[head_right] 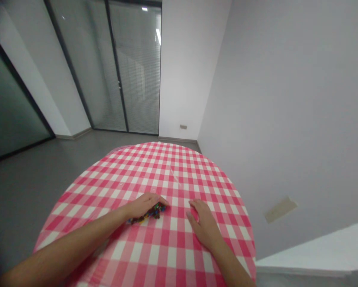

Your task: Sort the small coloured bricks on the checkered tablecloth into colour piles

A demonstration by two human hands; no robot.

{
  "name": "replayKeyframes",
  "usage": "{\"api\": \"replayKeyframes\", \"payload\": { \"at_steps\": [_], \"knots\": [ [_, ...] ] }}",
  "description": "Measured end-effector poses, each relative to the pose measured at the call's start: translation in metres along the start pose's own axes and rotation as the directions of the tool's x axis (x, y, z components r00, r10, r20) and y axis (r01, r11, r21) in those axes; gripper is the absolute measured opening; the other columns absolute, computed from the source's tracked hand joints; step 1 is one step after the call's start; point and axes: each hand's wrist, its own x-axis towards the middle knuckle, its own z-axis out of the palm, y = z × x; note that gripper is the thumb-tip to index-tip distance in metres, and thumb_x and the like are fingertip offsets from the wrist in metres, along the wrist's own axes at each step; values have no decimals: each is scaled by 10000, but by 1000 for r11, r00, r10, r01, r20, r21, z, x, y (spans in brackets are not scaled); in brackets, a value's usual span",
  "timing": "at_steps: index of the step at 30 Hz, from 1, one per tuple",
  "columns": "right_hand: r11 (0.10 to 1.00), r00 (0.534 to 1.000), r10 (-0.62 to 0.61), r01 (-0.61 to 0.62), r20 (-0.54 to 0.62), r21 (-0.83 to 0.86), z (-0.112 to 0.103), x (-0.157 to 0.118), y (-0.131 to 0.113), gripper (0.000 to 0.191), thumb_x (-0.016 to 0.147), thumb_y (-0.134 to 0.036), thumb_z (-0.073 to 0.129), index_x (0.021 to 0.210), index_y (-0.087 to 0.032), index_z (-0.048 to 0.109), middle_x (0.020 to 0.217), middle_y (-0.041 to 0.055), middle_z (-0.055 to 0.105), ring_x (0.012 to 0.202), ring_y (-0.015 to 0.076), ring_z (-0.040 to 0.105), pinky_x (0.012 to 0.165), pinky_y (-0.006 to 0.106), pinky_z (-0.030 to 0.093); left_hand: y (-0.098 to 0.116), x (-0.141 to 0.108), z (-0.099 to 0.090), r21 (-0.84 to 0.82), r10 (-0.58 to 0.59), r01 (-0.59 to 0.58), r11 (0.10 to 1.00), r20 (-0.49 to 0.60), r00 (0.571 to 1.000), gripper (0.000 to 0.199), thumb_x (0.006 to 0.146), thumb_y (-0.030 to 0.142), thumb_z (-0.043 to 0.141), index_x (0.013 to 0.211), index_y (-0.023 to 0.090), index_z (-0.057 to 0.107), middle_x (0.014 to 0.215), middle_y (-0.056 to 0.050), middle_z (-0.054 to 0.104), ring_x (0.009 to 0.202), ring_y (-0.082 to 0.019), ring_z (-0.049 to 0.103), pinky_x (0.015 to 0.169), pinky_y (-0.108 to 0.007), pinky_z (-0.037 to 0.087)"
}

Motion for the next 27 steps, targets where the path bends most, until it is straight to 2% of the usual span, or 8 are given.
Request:
{"api": "replayKeyframes", "payload": {
  "at_steps": [3,5,7,10,12,16,20,27],
  "knots": [
    [1000,1000,-19,19,-8,5,-1,0,-1,458,958,-484,445,1247,-184,637,1328,166,620,1268,325,551,1078,559,444,2,-1,-2,40,42,-41,998,-25,999,622,1006,595,304,1156,145,707,1138,-131,727,1086,-257,661,998,-406,491],
    [1000,1000,-26,26,-3,5,-2,-1,-3,455,966,-482,438,1253,-189,633,1323,162,625,1262,323,556,1072,557,451,2,-10,-15,173,87,-71,982,-89,992,607,993,614,333,1242,172,666,1244,-135,682,1167,-277,619,1050,-429,452],
    [1000,1000,-29,29,7,1,-4,-1,-5,460,970,-483,433,1262,-186,629,1325,164,625,1264,323,553,1072,556,451,0,-27,-32,337,85,-34,941,-140,987,636,977,632,363,1379,184,567,1413,-148,571,1294,-314,525,1111,-472,388],
    [1000,999,-30,30,21,-4,-5,-1,-6,473,968,-495,435,1269,-185,629,1339,163,616,1282,324,541,1085,549,443,-4,-63,-56,557,7,47,829,-94,996,842,884,705,497,1523,171,380,1556,-171,396,1405,-384,382,1155,-544,311],
    [1000,999,-25,25,30,-4,-5,-2,-5,482,965,-503,439,1275,-186,627,1353,162,607,1295,326,532,1094,550,435,-8,-87,-64,668,-76,111,736,-82,994,1004,786,757,596,1559,182,310,1599,-177,307,1451,-425,285,1180,-599,220],
    [1000,999,-17,17,40,-13,-2,-3,-1,488,963,-496,444,1291,-178,615,1380,171,585,1313,334,512,1100,570,420,-16,-112,-61,748,-139,137,649,-60,988,1099,745,798,603,1583,181,251,1624,-185,211,1483,-431,198,1201,-602,139],
    [1000,999,-18,19,40,-23,-2,-3,-2,471,965,-487,448,1291,-190,613,1382,165,584,1309,334,514,1098,570,424,-17,-97,-41,741,-162,173,648,-88,983,1037,812,770,544,1571,119,267,1621,-229,168,1495,-414,166,1203,-579,153],
    [998,999,-32,34,34,-54,-2,-2,-2,469,971,-465,433,1277,-157,611,1361,184,594,1284,333,534,1075,564,449,-1,-35,0,666,-85,97,739,-50,995,1027,788,689,651,1551,108,282,1612,-244,221,1486,-405,210,1200,-556,209]
  ]
}}
